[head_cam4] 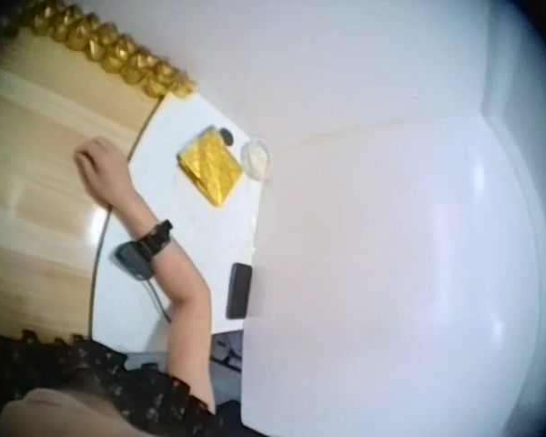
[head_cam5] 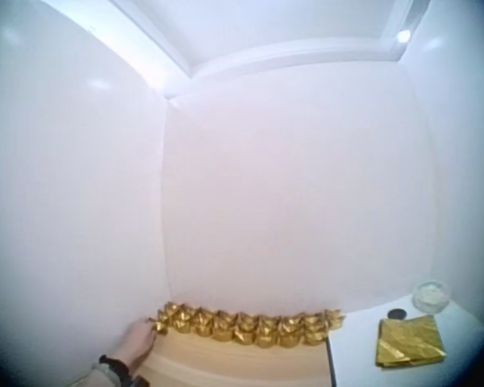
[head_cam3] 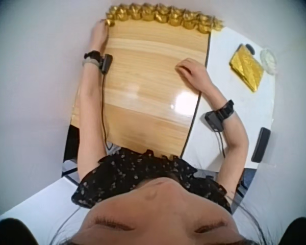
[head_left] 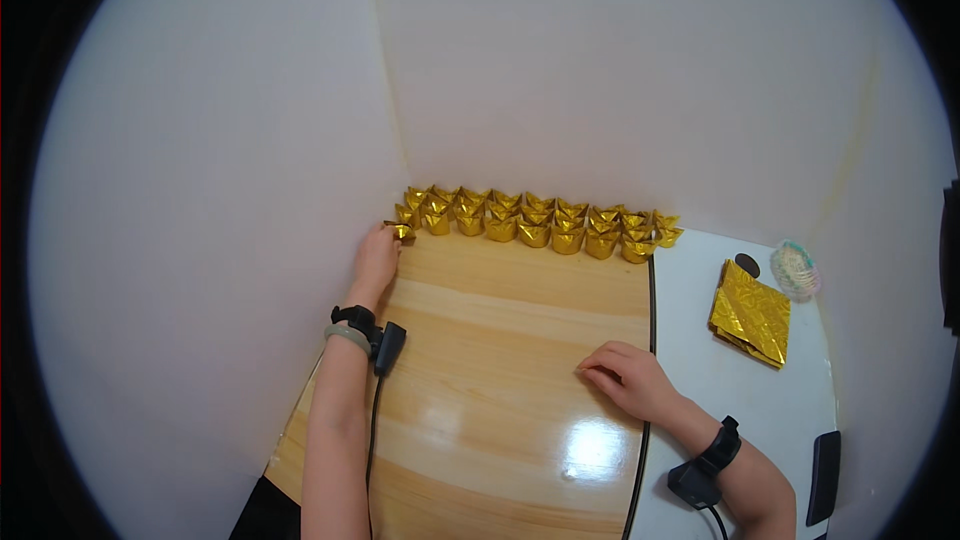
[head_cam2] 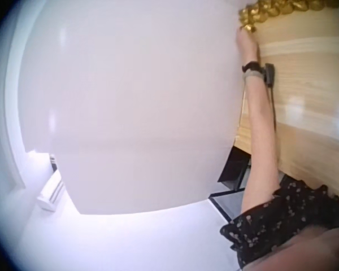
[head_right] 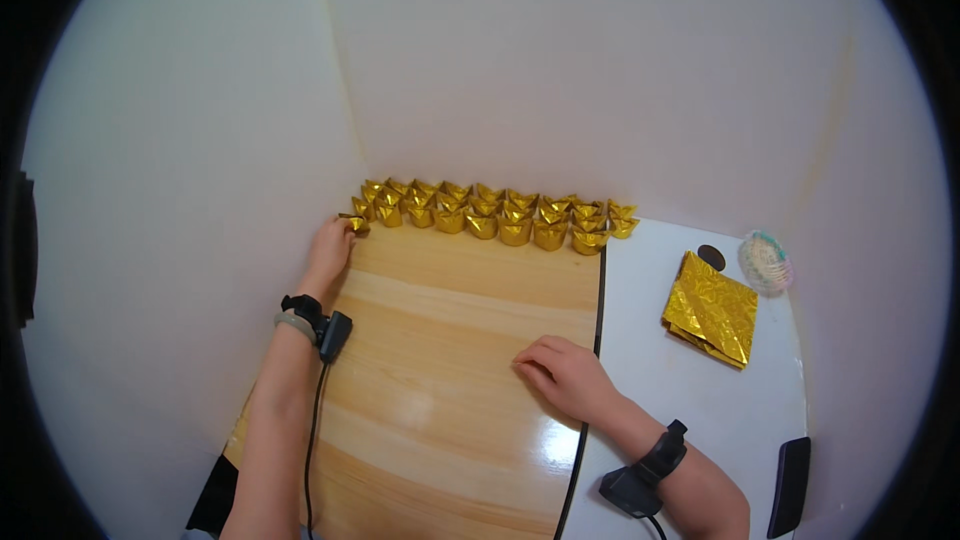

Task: Folding gold-colored squares into traditional ingot shapes.

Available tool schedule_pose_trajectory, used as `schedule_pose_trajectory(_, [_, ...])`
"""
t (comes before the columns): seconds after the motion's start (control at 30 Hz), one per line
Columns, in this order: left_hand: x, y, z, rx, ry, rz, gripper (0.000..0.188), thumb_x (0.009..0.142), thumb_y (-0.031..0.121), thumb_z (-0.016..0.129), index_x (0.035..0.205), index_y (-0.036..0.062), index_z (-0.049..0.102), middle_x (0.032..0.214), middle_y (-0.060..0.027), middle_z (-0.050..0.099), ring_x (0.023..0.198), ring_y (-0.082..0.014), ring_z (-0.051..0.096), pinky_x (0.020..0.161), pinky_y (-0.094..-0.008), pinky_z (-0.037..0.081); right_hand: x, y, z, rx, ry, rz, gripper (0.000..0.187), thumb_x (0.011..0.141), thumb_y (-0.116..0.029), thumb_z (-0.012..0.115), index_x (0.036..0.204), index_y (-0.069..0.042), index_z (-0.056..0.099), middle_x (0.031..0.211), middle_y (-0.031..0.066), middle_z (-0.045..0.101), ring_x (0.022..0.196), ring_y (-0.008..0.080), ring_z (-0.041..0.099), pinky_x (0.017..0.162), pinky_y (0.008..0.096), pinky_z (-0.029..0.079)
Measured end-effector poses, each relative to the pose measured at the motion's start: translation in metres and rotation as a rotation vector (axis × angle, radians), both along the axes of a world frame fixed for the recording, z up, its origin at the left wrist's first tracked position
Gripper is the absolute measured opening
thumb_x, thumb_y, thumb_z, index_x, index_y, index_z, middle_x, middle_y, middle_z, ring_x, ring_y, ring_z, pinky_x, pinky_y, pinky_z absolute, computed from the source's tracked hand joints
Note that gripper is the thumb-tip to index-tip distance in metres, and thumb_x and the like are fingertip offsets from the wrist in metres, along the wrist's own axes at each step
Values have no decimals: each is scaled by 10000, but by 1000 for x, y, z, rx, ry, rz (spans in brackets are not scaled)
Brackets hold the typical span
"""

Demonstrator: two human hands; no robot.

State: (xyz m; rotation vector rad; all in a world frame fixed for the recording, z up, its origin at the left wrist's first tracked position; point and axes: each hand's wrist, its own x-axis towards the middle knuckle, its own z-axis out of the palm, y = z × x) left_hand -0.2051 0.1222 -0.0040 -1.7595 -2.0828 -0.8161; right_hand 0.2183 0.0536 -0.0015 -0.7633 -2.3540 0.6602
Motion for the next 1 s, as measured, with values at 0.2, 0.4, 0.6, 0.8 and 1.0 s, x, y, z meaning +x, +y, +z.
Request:
schedule_pose_trajectory(0.2, [-6, 11, -3, -46, -2, 35, 187, 789, 51, 572, 972, 13, 578, 952, -171, 562, 878, -368, 557, 749, -426, 463, -1, 1, 0, -11, -10, -4, 109, 834, -145, 588, 892, -64, 632, 868, 87, 602, 810, 258, 594, 704, 323, 491])
schedule_pose_trajectory(0.4, [-9, 18, -9, 6, 62, 55, 198, 804, 27, 512, 994, 20, 565, 921, -183, 570, 860, -370, 559, 738, -435, 458, -1, 3, -1, -5, -5, -2, 108, 830, -145, 592, 887, -62, 632, 859, 89, 603, 803, 261, 595, 698, 325, 491])
schedule_pose_trajectory(0.6, [2, 10, 0, 75, -159, 120, 159, 802, 23, 475, 930, 20, 570, 792, -183, 579, 816, -369, 565, 708, -422, 450, -3, 3, 0, -6, 4, 0, 109, 826, -146, 595, 885, -63, 633, 855, 91, 604, 802, 264, 595, 699, 328, 491])
schedule_pose_trajectory(0.8, [100, -18, 16, -394, -922, -282, 119, 785, 15, 490, 830, 33, 599, 745, -48, 592, 714, -119, 556, 585, -264, 423, 0, 3, -1, -12, 0, -15, 104, 827, -139, 592, 884, -64, 633, 851, 93, 601, 802, 267, 593, 705, 328, 488])
schedule_pose_trajectory(1.0, [178, -42, -5, -588, -1198, -654, 126, 831, 80, 539, 926, 33, 608, 842, -35, 609, 752, -90, 570, 670, -220, 457, 7, 10, -3, 32, 18, -152, 132, 795, -86, 618, 923, -55, 625, 863, 105, 596, 799, 252, 597, 697, 312, 494])
